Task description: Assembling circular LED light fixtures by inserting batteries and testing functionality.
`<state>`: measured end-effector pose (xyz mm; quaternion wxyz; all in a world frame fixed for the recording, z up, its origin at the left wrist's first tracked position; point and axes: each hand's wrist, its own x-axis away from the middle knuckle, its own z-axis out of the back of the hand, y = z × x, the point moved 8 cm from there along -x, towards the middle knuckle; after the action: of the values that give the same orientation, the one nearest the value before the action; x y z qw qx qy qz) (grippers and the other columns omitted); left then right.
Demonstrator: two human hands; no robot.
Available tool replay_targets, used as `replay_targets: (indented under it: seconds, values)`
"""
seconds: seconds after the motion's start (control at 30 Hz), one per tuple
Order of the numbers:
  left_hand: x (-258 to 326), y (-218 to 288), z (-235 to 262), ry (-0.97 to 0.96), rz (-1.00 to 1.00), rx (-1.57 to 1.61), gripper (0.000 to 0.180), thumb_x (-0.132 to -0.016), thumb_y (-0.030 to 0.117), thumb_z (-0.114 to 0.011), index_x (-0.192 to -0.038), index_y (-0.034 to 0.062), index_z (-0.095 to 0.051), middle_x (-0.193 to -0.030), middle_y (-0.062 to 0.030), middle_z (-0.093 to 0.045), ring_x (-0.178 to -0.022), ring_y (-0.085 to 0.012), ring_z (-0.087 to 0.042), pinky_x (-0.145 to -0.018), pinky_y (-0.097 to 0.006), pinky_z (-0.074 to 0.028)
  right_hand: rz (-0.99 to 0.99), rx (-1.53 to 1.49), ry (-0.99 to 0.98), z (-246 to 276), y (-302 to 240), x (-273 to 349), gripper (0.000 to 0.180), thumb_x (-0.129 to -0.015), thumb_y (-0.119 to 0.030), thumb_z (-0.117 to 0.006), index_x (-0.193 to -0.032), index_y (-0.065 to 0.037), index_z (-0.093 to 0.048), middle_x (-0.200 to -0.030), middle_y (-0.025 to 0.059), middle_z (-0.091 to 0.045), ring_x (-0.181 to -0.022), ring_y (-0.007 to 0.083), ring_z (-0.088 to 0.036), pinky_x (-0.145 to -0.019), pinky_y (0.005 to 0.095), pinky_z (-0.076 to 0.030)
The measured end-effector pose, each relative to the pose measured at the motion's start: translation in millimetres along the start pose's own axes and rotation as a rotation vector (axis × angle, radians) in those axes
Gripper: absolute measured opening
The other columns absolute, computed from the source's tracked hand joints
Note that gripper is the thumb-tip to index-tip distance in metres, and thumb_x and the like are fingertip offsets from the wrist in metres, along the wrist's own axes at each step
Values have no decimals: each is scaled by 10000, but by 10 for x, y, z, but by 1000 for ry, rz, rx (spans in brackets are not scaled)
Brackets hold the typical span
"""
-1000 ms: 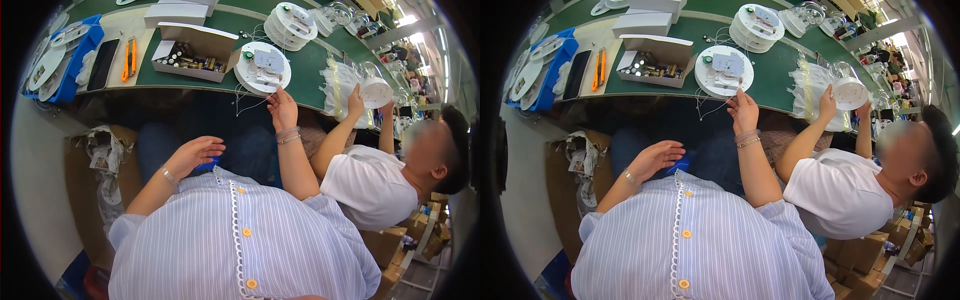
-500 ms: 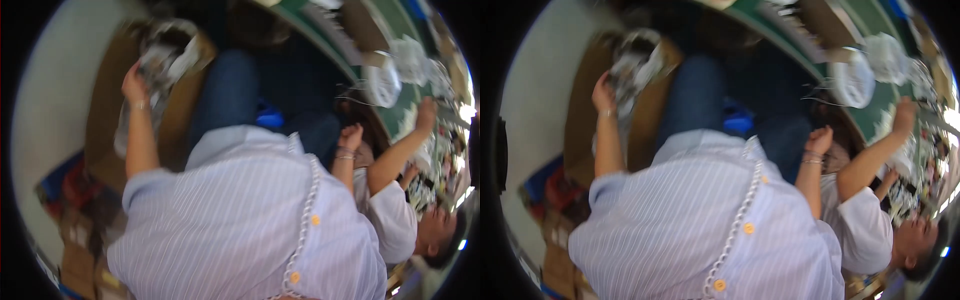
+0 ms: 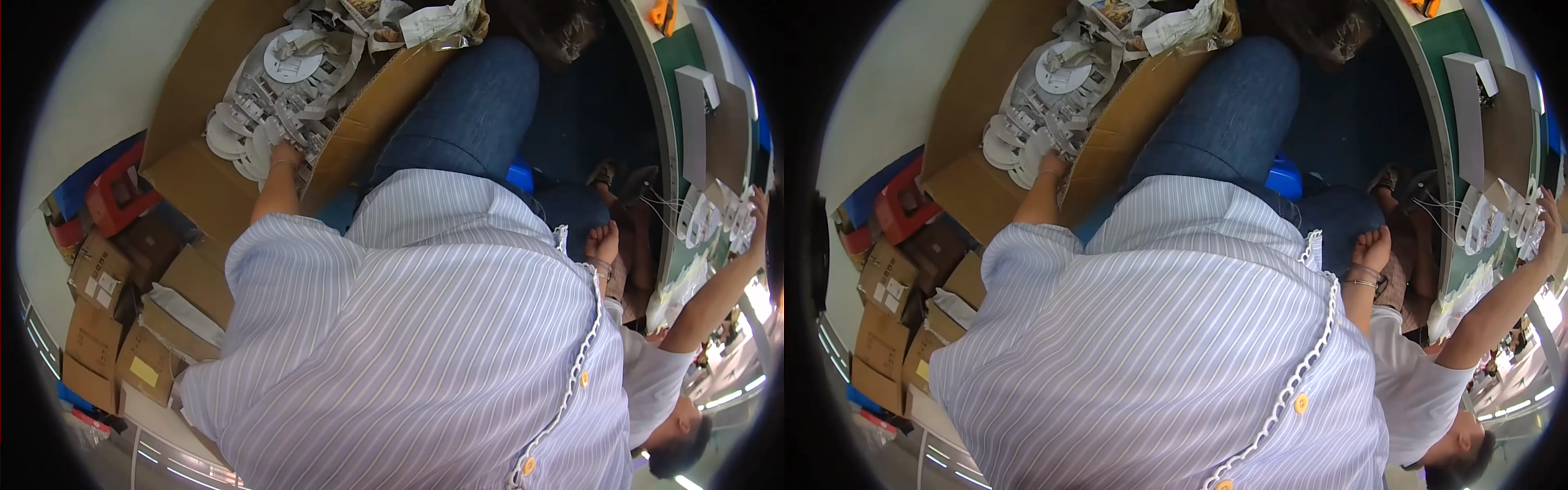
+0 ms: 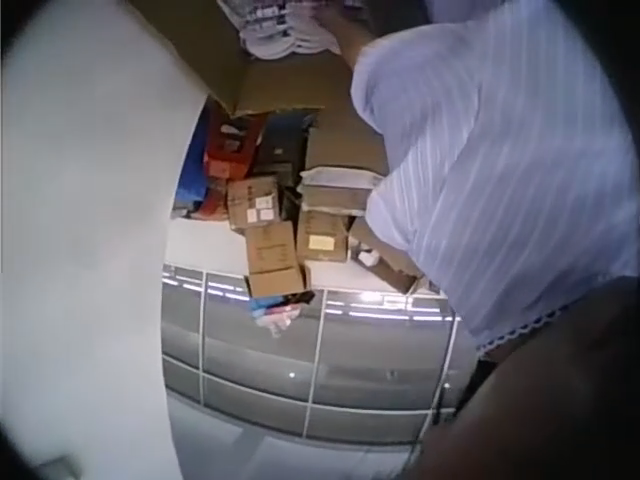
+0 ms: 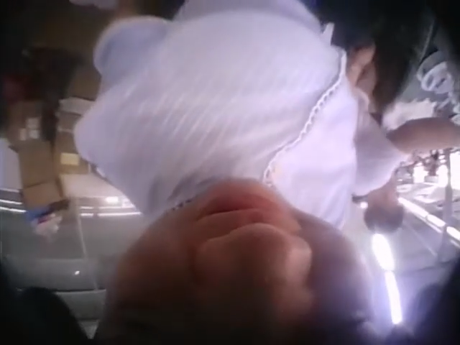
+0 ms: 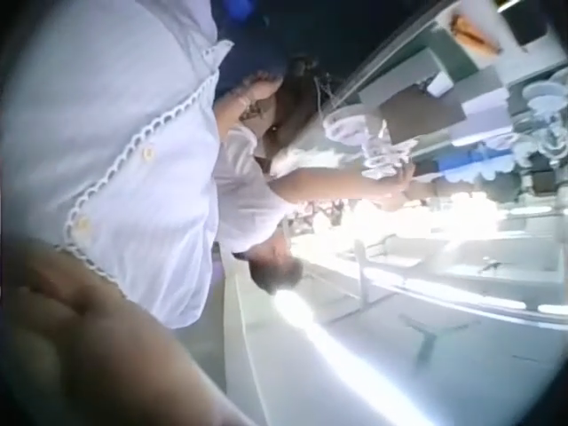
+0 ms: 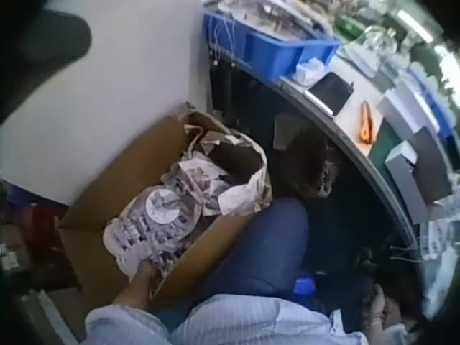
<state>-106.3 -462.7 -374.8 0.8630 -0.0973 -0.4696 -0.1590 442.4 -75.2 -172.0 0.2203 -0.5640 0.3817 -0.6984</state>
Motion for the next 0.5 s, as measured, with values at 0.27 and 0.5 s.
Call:
replay_targets:
  seconds: [0.27,0.5]
  values:
    - [-241,-513,301,127,201,359,610,-665,337,-580,-1115,-32,-398,-1099,-255,-437,-972,-366,-467,-810,-418,-382,16,77,-69,-238,46,37,16,-793,-105,-474,-781,-95,-475,-505,-47,-269,-419,49,-221,-403,196,-225]
    - [-116,170,472,516,297,517,643,-735,348,-482,-1173,-76,-277,-1022,-250,-485,-966,-363,-467,-813,-372,-383,67,186,-18,-60,104,291,51,-792,-127,-501,-838,-105,-499,-531,-50,-315,-436,48,-265,-405,195,-234]
